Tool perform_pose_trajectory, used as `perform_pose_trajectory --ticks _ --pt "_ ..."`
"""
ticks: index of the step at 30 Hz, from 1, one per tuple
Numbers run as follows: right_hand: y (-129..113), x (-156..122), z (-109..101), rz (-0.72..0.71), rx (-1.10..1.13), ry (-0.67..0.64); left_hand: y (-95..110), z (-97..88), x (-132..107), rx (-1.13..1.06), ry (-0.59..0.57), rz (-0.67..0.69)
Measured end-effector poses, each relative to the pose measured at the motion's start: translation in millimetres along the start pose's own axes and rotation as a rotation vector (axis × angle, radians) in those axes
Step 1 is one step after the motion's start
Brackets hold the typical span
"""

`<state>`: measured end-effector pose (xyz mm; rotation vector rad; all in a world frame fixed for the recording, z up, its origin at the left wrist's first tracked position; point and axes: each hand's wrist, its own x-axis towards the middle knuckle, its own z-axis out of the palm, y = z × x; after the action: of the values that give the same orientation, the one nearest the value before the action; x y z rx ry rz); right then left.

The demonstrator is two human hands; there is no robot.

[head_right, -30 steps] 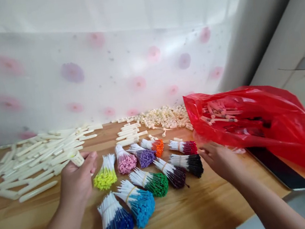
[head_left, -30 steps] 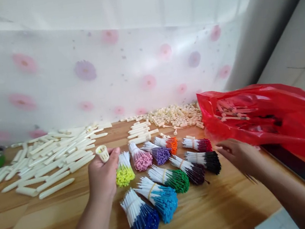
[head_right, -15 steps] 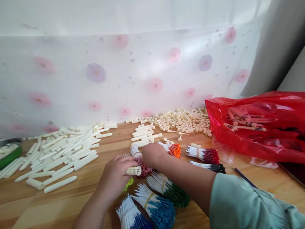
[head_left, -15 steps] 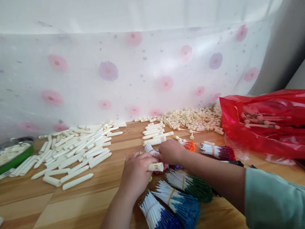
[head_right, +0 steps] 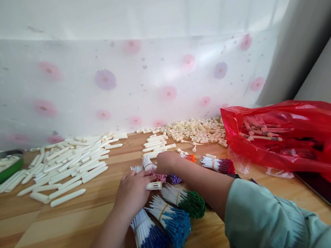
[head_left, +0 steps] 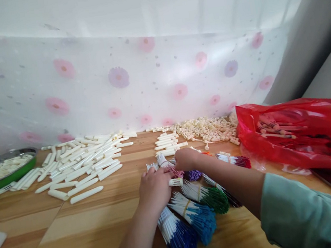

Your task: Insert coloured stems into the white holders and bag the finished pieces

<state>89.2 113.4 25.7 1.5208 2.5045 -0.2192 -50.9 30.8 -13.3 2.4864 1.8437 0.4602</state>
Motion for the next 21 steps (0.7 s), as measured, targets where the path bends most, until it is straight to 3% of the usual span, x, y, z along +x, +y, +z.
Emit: perform_pose_trajectory --ticks 5,7,8,9,11,14,18,21 --pt "17.4 -71.8 -8.6 0.010 -0.012 0.211 4.6 -8.1 -1.6 -0.032 0.078 -0.042" --pt "24.8 -93.7 -4.1 0.013 0.007 0.263 12.6 -14.8 -5.6 -0.052 0.194 -0.096" --pt "27.2 -101.3 -0.3 0.007 0.026 0.288 17.6 -17.8 -7.8 -0.084 0.318 -0.123" --pt "28.4 -106.6 4.0 -0.007 0.060 0.322 22.7 -20.0 -9.9 -0.123 0.407 -0.085" --pt "28.4 -111.7 13.1 -0.069 0.175 0.422 31.7 -21.2 -12.5 -0.168 0.444 0.102" --pt "25.8 -110.6 25.5 -0.213 0.430 0.606 38.3 -16.1 -11.7 -0.204 0.371 0.254" --pt "24.5 -101.7 40.4 -0.332 0.842 0.756 39.0 -8.4 -9.6 -0.402 0.262 0.104" --pt "24.1 -94.9 51.6 -0.328 1.244 0.707 42.2 -7.1 -11.4 -0.583 0.142 0.004"
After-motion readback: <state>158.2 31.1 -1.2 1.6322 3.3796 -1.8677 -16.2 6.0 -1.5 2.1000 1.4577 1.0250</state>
